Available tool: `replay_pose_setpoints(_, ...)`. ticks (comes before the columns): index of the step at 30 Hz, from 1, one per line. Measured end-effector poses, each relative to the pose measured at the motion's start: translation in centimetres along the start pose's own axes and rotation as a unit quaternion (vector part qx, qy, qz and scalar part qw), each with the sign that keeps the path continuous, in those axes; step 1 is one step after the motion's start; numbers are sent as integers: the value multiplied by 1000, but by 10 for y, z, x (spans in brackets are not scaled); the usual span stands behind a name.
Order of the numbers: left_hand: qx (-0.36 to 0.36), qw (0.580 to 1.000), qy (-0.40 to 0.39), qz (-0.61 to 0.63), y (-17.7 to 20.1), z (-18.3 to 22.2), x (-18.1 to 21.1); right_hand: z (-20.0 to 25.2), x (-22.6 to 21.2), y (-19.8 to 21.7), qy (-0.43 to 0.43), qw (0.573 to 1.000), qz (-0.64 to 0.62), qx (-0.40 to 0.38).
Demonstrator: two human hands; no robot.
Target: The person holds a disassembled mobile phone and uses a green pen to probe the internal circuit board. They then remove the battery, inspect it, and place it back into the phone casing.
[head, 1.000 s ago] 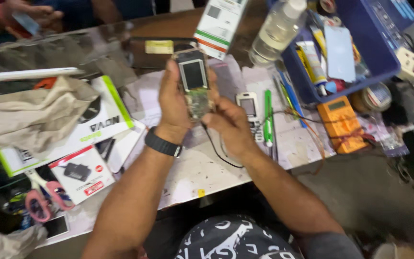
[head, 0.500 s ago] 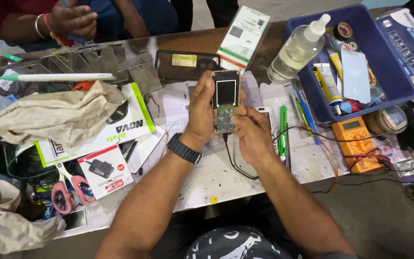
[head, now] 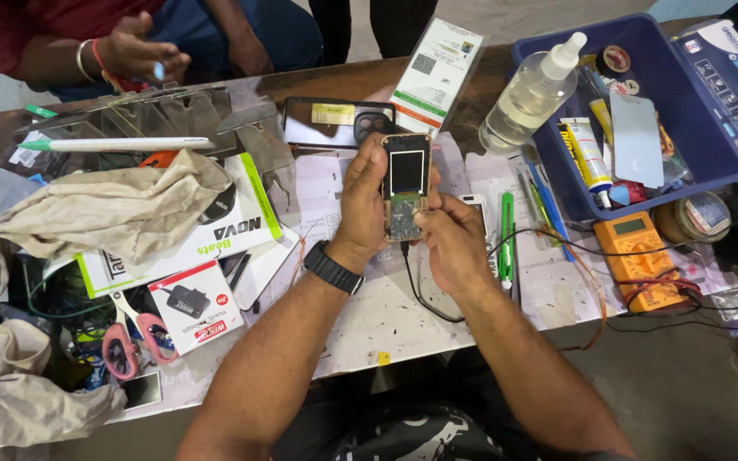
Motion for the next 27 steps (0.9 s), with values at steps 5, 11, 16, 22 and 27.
replay_pose_setpoints(5, -6, 1000, 2, 11, 2, 0, -2, -1, 2, 1, -9, 1000, -1, 6)
replay_pose_setpoints(11, -7, 1000, -1, 19, 2, -1, -3, -1, 0, 1, 9, 1000, -4, 1)
replay_pose_setpoints(16, -9, 1000, -8, 7, 1, 0, -2, 0, 0, 0, 0, 1000, -4, 8)
replay_pose_setpoints(22, -7, 1000, -9, 0, 1, 0, -2, -1, -1, 1, -7, 1000, -2, 19)
replay_pose_setpoints(27, -8, 1000, -12, 2, 3, 0, -3, -2, 1, 2, -9, 1000, -7, 21)
Point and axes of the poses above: each hand's wrist, its own z-axis away from the middle knuckle, its own y-axis out of the back of the hand, x = y × z, the point moved 5 cm from there along -z, towards the middle knuckle, and after that the axes turned 15 degrees about z, right-handed, at the moved point
